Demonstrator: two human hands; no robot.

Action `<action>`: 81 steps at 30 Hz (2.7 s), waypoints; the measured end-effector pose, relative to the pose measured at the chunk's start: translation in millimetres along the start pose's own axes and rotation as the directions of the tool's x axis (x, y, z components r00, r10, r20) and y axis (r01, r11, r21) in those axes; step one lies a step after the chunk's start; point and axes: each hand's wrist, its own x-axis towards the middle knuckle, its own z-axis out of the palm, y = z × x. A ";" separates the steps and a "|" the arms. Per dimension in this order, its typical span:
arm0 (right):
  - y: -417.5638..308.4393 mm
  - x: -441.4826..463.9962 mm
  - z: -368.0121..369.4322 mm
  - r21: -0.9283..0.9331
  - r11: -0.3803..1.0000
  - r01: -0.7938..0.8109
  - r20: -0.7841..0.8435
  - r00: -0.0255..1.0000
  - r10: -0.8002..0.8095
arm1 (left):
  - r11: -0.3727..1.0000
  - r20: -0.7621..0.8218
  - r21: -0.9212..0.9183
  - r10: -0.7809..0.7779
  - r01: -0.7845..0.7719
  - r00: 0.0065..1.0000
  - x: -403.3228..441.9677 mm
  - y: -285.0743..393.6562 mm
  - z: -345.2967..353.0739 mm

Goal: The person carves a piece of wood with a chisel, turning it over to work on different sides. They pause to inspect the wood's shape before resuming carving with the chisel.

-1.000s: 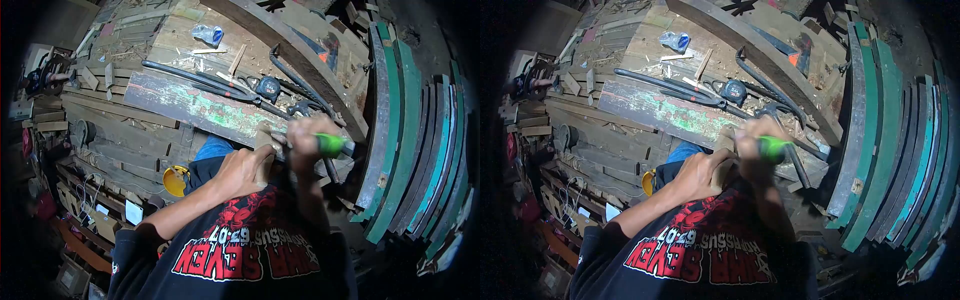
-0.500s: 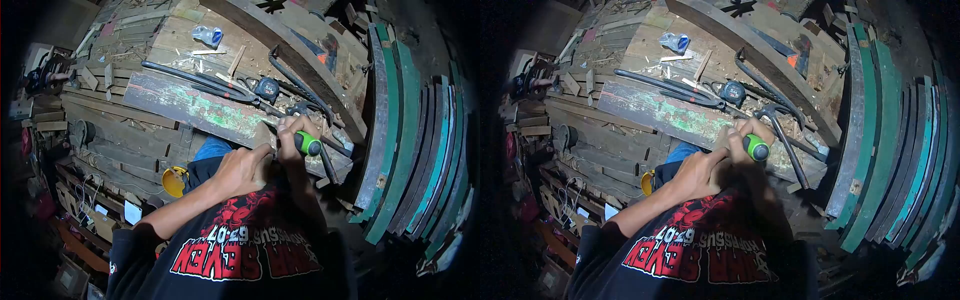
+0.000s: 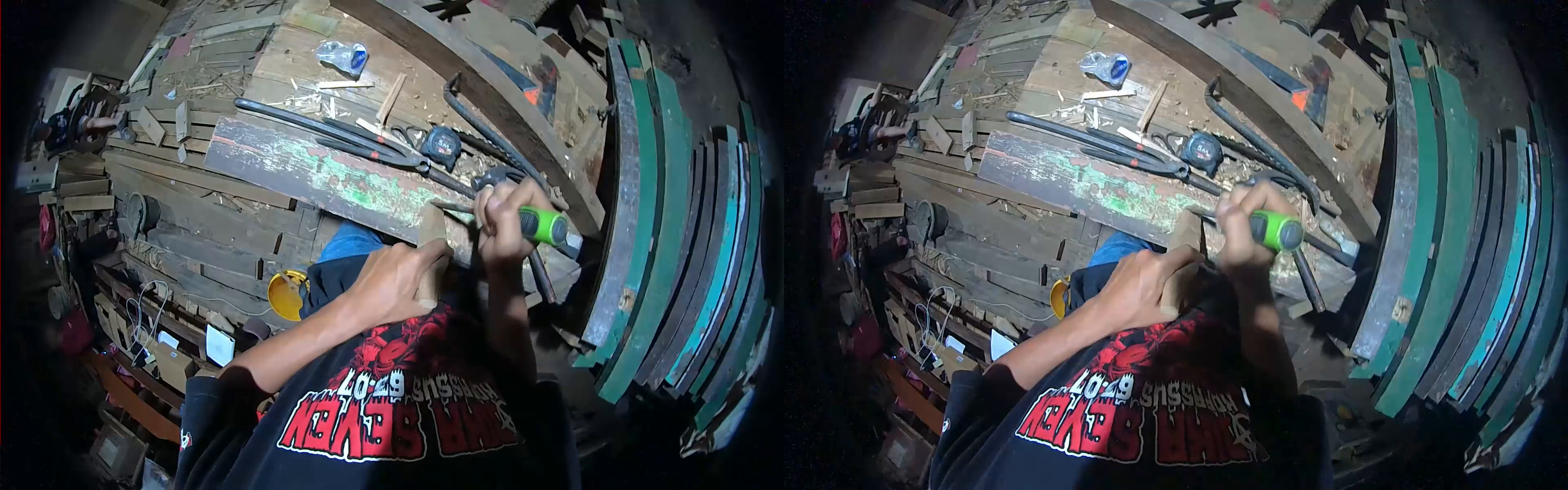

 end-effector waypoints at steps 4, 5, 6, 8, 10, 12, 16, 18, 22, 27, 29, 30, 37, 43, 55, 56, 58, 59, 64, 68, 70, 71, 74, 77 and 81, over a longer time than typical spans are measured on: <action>-63.8 19.9 -1.9 0.264 0.959 0.104 0.079 0.989 -0.129 | 0.997 0.074 0.038 0.063 -0.066 0.995 -0.7 2.1 -2.9; -78.8 19.7 0.2 0.282 0.949 0.138 0.073 0.984 -0.165 | 0.995 0.059 0.027 0.093 -0.094 0.994 -2.1 -2.7 2.0; -89.2 18.1 1.0 0.300 0.937 0.181 0.067 0.975 -0.210 | 0.995 0.079 0.036 0.088 -0.091 0.993 -2.3 -2.5 2.8; -73.4 6.2 -4.3 0.427 0.898 0.108 0.111 0.979 -0.170 | 0.994 0.110 0.061 0.080 -0.087 0.991 -0.2 -2.0 1.9; -18.8 -18.5 -1.3 0.062 0.997 -0.053 0.065 0.997 0.049 | 0.997 0.114 0.054 0.053 -0.059 0.992 0.5 2.6 -5.9; -22.7 -17.9 0.9 0.079 0.995 -0.064 0.130 0.990 0.053 | 0.994 0.112 0.086 0.054 -0.064 0.992 3.4 4.3 -9.5; -59.1 -2.0 1.6 0.204 0.975 0.090 0.169 0.978 -0.126 | 0.974 0.136 0.184 0.110 -0.134 0.985 3.0 -4.6 2.5; -84.0 0.3 4.2 0.284 0.948 0.146 0.199 0.958 -0.207 | 0.980 0.150 0.156 0.098 -0.122 0.984 -1.7 -7.5 7.3; -42.1 -21.5 5.9 0.049 0.994 0.102 0.136 0.985 -0.108 | 0.965 0.071 0.162 0.199 -0.208 0.977 -3.4 2.7 0.3; -29.6 -14.6 7.5 0.142 0.989 0.027 0.063 0.997 -0.037 | 0.983 0.084 0.100 0.146 -0.154 0.986 -1.8 0.4 2.4; -67.9 -9.1 1.1 0.253 0.960 0.123 0.143 0.976 -0.163 | 0.983 0.098 0.104 0.142 -0.152 0.985 -0.6 -5.2 1.2; -74.9 -10.8 0.4 0.287 0.946 0.148 0.149 0.969 -0.196 | 0.985 0.118 0.097 0.134 -0.146 0.984 -4.3 -7.0 3.8; -15.6 -21.6 11.5 0.083 0.994 0.069 0.110 0.991 -0.078 | 0.993 0.096 0.076 0.082 -0.090 0.992 -0.7 4.5 -2.9; -77.7 -13.0 5.1 0.268 0.931 0.246 0.201 0.931 -0.304 | 0.993 0.062 0.047 0.107 -0.110 0.992 -3.5 -4.3 2.7; -92.0 4.8 16.8 0.279 0.938 0.206 0.128 0.960 -0.249 | 0.996 0.043 0.039 0.073 -0.075 0.996 -3.3 3.3 -0.5; -98.5 6.2 16.0 0.300 0.932 0.203 0.129 0.960 -0.250 | 0.997 0.076 0.053 0.052 -0.056 0.996 0.4 5.4 -3.3; -43.2 -7.9 4.6 0.213 0.967 0.140 0.092 0.982 -0.162 | 0.995 0.009 0.046 0.089 -0.090 0.996 1.9 4.2 -1.9; -10.9 -18.5 0.0 -0.039 0.999 0.034 0.064 0.997 -0.031 | 0.996 -0.004 0.025 0.089 -0.089 0.996 2.2 5.2 -3.2; -25.7 4.2 5.9 0.119 0.992 -0.044 -0.057 0.997 0.051 | 0.992 0.031 0.058 0.112 -0.114 0.993 -1.6 2.2 -3.3; -92.0 12.8 7.5 0.288 0.932 0.222 0.105 0.960 -0.261 | 0.992 0.037 0.025 0.122 -0.123 0.992 -0.3 1.0 -1.4; -57.4 -2.0 -0.3 0.295 0.943 0.152 0.080 0.980 -0.183 | 0.994 0.072 0.012 0.110 -0.111 0.991 2.4 3.0 -3.9; -32.1 -12.1 -4.4 0.195 0.977 0.086 0.059 0.993 -0.099 | 0.995 0.096 0.008 0.099 -0.100 0.990 1.7 8.0 -8.4; 14.7 -16.5 -11.9 -0.295 0.943 0.156 0.109 0.986 -0.128 | 0.994 0.067 -0.031 0.110 -0.108 0.992 2.1 8.4 -10.2; -28.4 10.7 -14.3 -0.039 0.988 0.153 -0.066 0.986 -0.155 | 0.991 0.091 0.041 0.120 -0.124 0.989 -0.1 -5.4 -3.6; -109.0 22.2 -5.8 0.222 0.952 0.209 0.148 0.958 -0.245 | 0.974 0.208 0.164 0.120 -0.156 0.971 1.0 -6.8 -1.1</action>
